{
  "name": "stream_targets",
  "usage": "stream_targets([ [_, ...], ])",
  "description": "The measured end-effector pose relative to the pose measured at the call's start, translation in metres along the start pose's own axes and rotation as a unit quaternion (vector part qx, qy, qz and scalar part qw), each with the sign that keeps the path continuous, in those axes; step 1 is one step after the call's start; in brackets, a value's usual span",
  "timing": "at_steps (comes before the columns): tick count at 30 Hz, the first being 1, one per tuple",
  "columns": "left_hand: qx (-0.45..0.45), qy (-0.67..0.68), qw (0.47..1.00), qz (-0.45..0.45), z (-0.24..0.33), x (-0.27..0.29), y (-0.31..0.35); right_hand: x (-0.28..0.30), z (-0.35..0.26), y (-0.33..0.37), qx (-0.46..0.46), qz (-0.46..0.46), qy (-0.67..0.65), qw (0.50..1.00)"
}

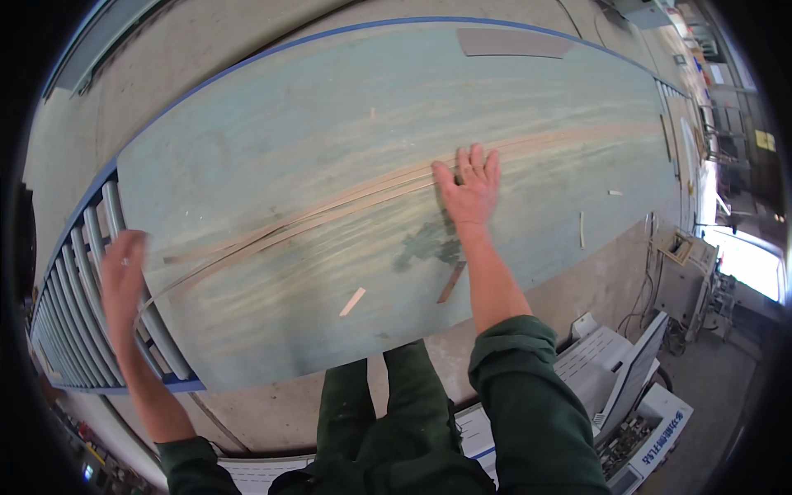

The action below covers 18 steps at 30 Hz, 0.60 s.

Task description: Applying a spray coating to a large board on a conveyor system within a factory.

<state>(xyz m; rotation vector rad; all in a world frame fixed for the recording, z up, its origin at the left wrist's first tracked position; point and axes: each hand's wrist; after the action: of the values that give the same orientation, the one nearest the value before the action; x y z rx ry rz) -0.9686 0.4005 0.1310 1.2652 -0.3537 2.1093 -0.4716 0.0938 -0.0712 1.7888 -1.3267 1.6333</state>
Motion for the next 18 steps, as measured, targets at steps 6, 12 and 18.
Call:
stream_targets([
  [6,-0.182,-0.212,0.952,-0.123,0.126,-0.145,-0.008,0.005,-0.001,0.000,0.004,0.006,-0.026,1.000],
  [12,-0.053,-0.147,0.983,-0.097,0.098,-0.187,-0.009,0.008,-0.001,-0.002,-0.007,0.017,-0.073,0.997],
  [18,0.015,0.033,0.998,-0.042,0.112,-0.149,-0.021,0.009,0.000,-0.004,-0.013,0.026,-0.084,0.996],
])
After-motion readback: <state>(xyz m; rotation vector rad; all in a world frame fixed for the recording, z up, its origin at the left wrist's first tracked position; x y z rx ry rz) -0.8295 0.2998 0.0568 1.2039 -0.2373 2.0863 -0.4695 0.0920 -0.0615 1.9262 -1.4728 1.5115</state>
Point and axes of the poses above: each hand's wrist, its own y-axis away from the middle knuckle, its own x-axis out of the back of the hand, z = x × y, and after that the axes turned 12 degrees about -x, right-handed
